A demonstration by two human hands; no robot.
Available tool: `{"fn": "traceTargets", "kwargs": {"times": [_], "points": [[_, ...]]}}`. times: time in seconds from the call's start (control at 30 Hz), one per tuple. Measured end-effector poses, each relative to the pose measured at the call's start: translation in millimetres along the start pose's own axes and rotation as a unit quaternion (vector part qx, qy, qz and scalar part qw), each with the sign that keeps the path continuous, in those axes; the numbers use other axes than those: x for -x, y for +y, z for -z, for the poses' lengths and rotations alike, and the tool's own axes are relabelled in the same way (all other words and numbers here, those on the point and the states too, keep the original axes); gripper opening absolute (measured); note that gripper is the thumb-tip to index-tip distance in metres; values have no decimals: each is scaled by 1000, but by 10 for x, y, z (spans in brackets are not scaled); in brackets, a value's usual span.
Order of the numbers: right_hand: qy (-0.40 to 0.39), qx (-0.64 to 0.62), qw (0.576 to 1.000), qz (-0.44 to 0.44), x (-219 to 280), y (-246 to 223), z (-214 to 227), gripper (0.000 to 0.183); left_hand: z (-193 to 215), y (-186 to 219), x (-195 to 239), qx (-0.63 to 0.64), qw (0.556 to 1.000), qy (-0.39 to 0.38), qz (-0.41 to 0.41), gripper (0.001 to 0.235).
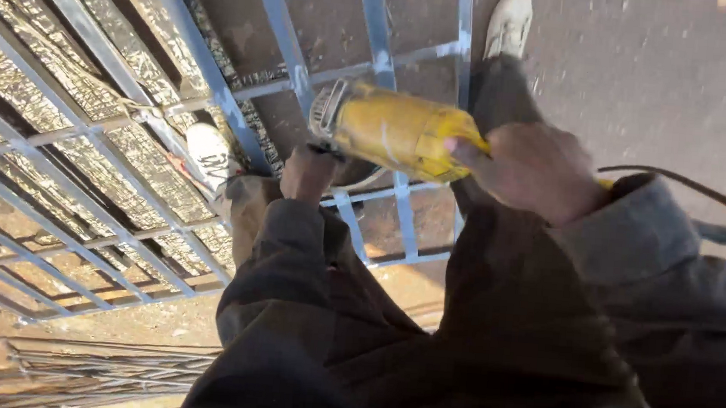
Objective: Using an angle grinder to smooth out weld joints on a metal frame structure.
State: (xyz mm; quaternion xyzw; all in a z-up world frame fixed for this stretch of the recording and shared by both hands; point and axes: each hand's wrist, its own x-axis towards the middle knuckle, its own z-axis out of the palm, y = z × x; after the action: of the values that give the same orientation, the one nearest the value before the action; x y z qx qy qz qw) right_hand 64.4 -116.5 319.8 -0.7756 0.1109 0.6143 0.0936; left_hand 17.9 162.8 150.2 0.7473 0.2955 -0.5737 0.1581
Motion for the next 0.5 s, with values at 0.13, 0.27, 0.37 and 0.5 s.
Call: {"fn": "traceTargets", "kwargs": {"times": [0.13,0.27,0.37,0.5], "points": [[-24,58,996,60,-332,716,378,79,-1063,-6,-562,7,998,4,63,69],[-76,48,995,45,-412,1650,802,84,-1435,803,204,7,997,-17,81,63],[-71,17,997,-15,-527,2294,1106,88,-1325,1816,535,16,997,-26,65,54],[-100,0,994,-47,-907,3034,1191,96,-1457,2434,779,35,998,-33,45,60]]}}
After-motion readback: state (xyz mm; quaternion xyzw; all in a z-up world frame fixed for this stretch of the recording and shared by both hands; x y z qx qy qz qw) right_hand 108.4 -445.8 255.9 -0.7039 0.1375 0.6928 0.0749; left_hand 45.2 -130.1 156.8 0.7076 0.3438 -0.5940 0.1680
